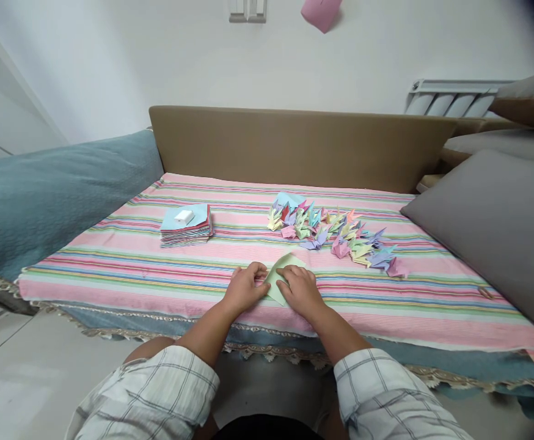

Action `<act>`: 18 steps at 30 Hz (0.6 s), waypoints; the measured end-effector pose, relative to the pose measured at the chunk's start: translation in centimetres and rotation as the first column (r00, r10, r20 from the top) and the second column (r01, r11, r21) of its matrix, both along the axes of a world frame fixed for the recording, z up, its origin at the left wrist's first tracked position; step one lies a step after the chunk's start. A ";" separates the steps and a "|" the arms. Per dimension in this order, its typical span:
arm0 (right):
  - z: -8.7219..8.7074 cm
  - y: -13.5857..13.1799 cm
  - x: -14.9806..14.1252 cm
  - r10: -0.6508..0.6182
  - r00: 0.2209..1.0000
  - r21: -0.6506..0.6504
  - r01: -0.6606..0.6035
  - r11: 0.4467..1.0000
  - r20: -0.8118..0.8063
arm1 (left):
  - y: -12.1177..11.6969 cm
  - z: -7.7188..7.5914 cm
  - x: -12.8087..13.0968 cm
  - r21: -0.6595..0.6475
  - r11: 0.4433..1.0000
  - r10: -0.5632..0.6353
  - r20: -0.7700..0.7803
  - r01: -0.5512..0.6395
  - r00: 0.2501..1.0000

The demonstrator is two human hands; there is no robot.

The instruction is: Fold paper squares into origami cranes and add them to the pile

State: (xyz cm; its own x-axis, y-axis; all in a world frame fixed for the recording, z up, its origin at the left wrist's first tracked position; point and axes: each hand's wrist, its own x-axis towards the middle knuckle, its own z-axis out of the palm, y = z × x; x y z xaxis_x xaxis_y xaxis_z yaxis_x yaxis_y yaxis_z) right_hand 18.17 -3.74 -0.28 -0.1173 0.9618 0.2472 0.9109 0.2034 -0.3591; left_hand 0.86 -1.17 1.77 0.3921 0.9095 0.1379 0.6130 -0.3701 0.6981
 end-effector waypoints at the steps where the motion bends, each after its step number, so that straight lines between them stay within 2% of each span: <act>1: 0.1 0.0 0.1 0.001 1.000 -0.004 -0.001 1.000 -0.006 | -0.2 0.1 0.1 0.028 1.000 -0.003 -0.071 0.005 0.997; 4: 0.3 0.0 0.5 -0.011 1.000 -0.016 0.011 1.000 0.007 | -0.9 0.5 0.2 0.123 0.991 -0.015 -0.257 0.048 0.966; 6: 0.4 0.0 0.7 -0.034 0.998 -0.028 0.035 0.999 0.045 | -1.2 0.5 0.1 0.174 0.980 -0.035 -0.328 0.096 0.944; 12: 0.5 -0.1 0.7 -0.066 0.990 -0.044 0.072 0.996 0.123 | -1.3 0.4 -0.2 0.211 0.951 -0.138 -0.369 0.227 0.919; 18: 0.2 -0.3 0.4 -0.061 0.986 -0.019 0.065 0.998 0.152 | -1.0 0.2 0.0 0.246 0.944 -0.106 -0.402 0.219 0.909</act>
State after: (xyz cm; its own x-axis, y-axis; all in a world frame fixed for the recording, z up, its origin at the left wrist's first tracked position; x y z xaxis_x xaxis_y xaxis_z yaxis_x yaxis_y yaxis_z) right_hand 18.55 -4.04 -0.04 -0.0907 0.9738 0.2083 0.9659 0.1370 -0.2198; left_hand 0.83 -2.14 1.98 0.6044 0.7742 0.1879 0.7233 -0.6321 0.2779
